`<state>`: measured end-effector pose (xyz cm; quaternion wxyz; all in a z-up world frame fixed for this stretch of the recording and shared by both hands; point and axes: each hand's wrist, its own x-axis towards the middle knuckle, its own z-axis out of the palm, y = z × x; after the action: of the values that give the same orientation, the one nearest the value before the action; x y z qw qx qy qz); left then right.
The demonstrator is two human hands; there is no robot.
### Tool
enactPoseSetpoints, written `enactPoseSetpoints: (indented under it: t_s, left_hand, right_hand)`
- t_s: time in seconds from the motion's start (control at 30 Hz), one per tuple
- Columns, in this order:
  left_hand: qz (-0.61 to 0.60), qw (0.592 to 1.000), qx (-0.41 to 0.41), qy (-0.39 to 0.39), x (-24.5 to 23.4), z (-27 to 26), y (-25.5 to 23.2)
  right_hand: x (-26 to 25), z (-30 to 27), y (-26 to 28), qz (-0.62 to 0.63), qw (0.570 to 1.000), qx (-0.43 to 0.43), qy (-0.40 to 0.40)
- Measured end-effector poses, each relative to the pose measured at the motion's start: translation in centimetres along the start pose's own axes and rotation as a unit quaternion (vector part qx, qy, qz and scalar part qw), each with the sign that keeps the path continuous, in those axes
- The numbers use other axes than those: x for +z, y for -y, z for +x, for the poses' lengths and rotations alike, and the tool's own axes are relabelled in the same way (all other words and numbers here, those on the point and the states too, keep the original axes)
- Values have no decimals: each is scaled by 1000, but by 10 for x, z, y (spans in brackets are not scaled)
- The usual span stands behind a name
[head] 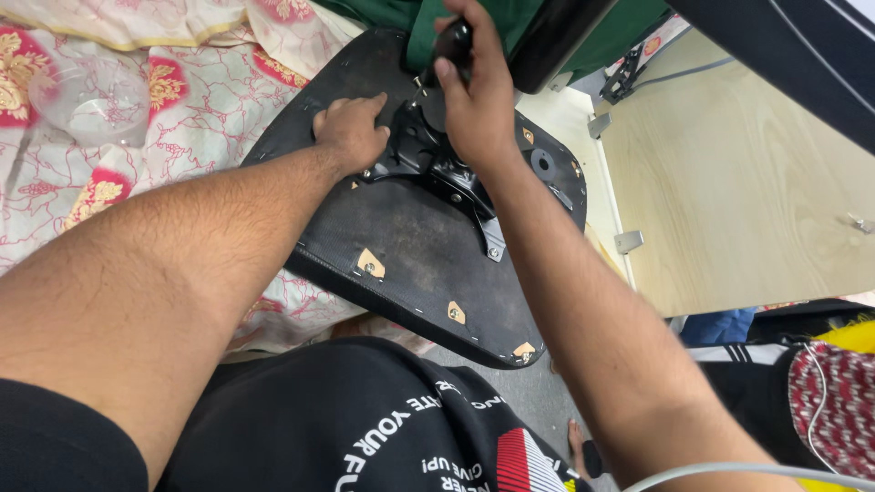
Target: The person uses a screwdriver to tighten screws on the underside of an office chair base, securing the central column and mounting plate. They work methodically around the base, adjusting the screwdriver and repositioning their hands to reach different fasteners.
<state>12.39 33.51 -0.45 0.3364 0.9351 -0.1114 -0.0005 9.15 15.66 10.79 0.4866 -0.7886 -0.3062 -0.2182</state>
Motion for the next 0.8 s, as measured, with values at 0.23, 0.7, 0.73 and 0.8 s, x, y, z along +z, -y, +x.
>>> enactPoseSetpoints:
  t_s: [0.23, 0.7, 0.73, 0.8]
  left_hand:
    - [-8, 999, -18, 34, 8, 5, 10]
    - [-21, 989, -106, 100, 3, 7, -20]
    - [-37, 986, -128, 99, 2, 7, -22]
    - [-36, 987, -130, 90, -3, 5, -24]
  right_hand:
    - [-34, -66, 87, 221, 950, 77, -208]
    - [-146, -23, 17, 161, 838, 72, -517]
    - [-152, -20, 12, 131, 826, 67, -544]
    - [-156, -16, -2, 72, 798, 57, -595]
